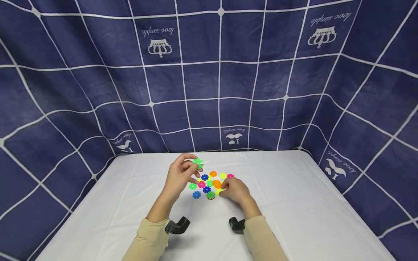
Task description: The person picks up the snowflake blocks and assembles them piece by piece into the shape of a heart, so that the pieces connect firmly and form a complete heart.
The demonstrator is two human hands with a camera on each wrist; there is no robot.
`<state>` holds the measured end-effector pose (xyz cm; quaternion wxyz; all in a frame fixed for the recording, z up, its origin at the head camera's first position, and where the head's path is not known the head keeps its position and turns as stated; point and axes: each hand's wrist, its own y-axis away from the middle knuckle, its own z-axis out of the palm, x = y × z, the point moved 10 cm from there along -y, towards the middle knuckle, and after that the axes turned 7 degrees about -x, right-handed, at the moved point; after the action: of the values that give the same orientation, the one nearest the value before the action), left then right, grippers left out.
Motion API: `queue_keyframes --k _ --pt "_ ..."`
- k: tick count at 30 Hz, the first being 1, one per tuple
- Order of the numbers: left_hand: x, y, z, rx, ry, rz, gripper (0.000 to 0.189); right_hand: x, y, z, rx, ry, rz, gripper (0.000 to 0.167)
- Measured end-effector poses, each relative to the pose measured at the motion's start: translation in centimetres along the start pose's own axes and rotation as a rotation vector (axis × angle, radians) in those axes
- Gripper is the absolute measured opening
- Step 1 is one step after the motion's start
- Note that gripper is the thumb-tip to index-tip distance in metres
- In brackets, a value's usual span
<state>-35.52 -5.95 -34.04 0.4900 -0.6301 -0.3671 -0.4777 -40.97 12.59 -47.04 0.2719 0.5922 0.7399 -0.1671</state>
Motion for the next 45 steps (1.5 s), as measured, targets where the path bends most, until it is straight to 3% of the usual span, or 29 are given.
queue_keyframes --k 8,18,31,45 --pt "0.3 0.0 0.1 0.012 0.002 0.018 0.026 -0.2 0.1 -0.1 0.005 0.033 0.015 0.024" --pt "-0.1 0.2 0.3 0.008 -0.002 0.012 0.024 -0.6 0.3 -0.2 -0.002 -0.121 -0.043 0.025" --pt "-0.5 0.0 1.0 -0.034 -0.051 -0.003 0.024 -3.2 1.6 -5.5 0.209 -0.229 -0.19 0.007" --pt "-0.7 0.3 1.6 -0.066 -0.048 -0.022 0.012 -6.3 3.8 -8.4 0.274 -0.438 -0.311 0.007"
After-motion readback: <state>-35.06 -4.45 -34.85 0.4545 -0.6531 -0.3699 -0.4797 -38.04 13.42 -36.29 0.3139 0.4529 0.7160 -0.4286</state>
